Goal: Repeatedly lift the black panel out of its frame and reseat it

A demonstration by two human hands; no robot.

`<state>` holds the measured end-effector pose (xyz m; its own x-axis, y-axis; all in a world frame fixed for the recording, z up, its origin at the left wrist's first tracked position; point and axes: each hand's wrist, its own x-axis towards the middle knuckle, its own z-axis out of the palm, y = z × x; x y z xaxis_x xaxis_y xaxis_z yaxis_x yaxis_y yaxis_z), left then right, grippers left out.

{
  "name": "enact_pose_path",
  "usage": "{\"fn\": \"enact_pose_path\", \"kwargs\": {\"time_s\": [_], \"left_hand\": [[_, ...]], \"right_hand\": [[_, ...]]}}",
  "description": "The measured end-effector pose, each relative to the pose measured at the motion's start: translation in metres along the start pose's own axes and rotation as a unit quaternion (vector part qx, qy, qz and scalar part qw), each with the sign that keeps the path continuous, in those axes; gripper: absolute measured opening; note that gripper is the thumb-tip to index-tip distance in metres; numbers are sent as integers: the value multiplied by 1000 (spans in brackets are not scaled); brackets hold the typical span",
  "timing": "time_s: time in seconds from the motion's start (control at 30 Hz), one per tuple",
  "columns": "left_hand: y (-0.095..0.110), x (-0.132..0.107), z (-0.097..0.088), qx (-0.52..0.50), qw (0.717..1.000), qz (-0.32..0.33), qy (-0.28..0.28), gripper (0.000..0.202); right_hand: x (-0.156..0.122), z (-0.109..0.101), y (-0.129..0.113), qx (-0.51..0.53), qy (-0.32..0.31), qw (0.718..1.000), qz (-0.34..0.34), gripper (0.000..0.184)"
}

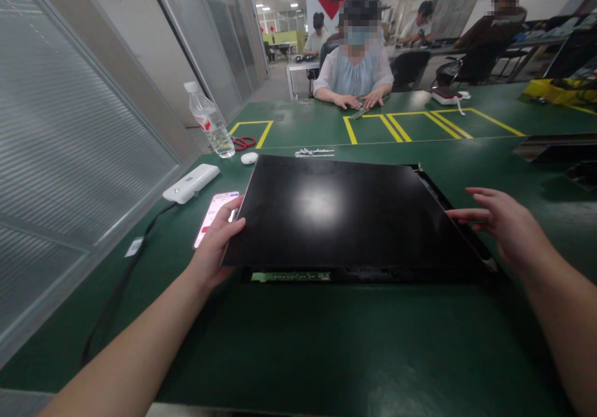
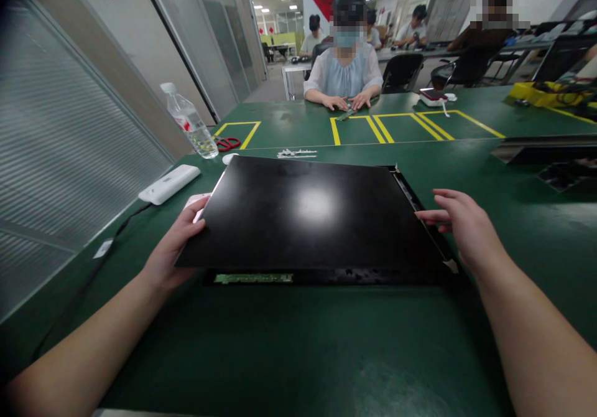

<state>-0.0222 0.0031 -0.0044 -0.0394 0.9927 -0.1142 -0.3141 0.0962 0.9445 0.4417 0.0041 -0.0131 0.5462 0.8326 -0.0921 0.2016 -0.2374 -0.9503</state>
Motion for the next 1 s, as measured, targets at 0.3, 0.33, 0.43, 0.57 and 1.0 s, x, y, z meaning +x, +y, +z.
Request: {"fn": "enact_pose_path", "kwargs": {"time_s": [0.3,0.33,0.43,0.57,1.0], "left_hand": [[-5,2,0,24,999,-41,-11,74],[-6,2,0,25,999,-44,-12,75],[-8,4,0,28,998,-49,-15,78],[-11,5,2,39,998,-48,-24,83],[-9,7,10,46,995,-81,-20,87]], "right_hand": [[-1,0,-3,-27,19,999,4,39],[-2,0,-4,-29,21,999,2,38],[-2,0,-4,-30,24,999,-5,37],[1,-1,0,-27,26,999,-9,36],[7,-4,5,-59,8,998,-21,32]]}}
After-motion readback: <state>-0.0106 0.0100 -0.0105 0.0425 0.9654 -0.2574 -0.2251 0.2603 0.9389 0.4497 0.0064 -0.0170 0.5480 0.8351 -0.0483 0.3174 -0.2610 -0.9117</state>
